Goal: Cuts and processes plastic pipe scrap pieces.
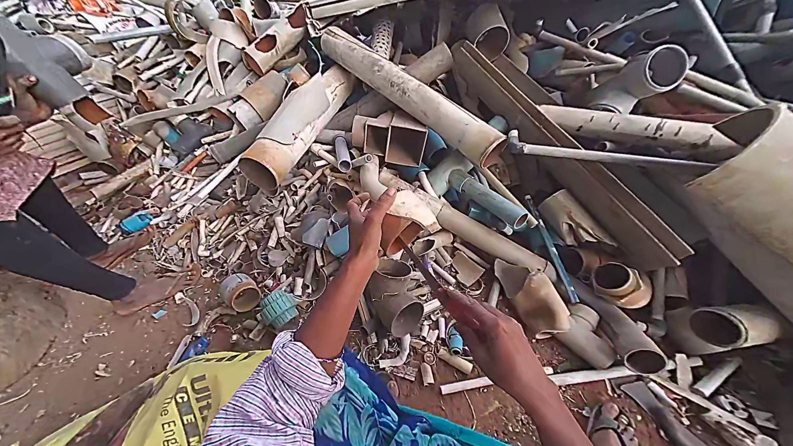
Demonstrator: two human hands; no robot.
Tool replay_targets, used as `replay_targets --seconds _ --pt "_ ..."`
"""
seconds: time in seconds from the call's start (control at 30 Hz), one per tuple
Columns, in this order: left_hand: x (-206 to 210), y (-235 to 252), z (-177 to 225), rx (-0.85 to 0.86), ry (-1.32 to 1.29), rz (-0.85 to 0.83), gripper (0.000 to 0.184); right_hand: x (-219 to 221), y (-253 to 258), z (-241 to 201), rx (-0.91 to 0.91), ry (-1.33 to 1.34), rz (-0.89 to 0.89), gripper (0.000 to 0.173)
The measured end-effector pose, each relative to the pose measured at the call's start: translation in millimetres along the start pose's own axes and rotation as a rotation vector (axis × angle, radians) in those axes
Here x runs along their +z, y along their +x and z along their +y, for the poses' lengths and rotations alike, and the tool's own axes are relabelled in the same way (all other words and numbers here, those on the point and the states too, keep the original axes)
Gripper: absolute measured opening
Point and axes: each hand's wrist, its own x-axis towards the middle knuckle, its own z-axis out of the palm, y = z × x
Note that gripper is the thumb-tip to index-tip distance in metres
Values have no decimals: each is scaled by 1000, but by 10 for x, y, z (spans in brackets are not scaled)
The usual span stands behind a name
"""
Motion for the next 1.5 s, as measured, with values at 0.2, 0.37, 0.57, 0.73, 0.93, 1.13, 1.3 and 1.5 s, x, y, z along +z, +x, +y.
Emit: replay_targets --seconds 0.2,0.37,0.57,0.73,0.93,1.13,1.3,1.5 --pt "-40 -4 60 -4 44 27 70 5 5 144 -122 499 -123 48" --pt "-94 37 41 27 50 59 69 133 0 1 15 -77 59 47" --pt "-99 -25 71 49 70 74 73 193 6 -11 38 -192 154 47" --pt "-107 -54 109 62 52 86 72 145 -13 63 -75 246 -148 51" --pt "-122 -82 115 81 105 69 71 125 19 82 -51 -23 156 47" --pt "-66 -116 110 70 84 106 74 277 -9 -8 17 -59 -10 51" --pt "-82 -111 104 35 89 69 72 177 -8 104 -72 232 -128 53" --pt "-79 -123 129 74 73 24 68 188 23 77 -17 -31 38 50"
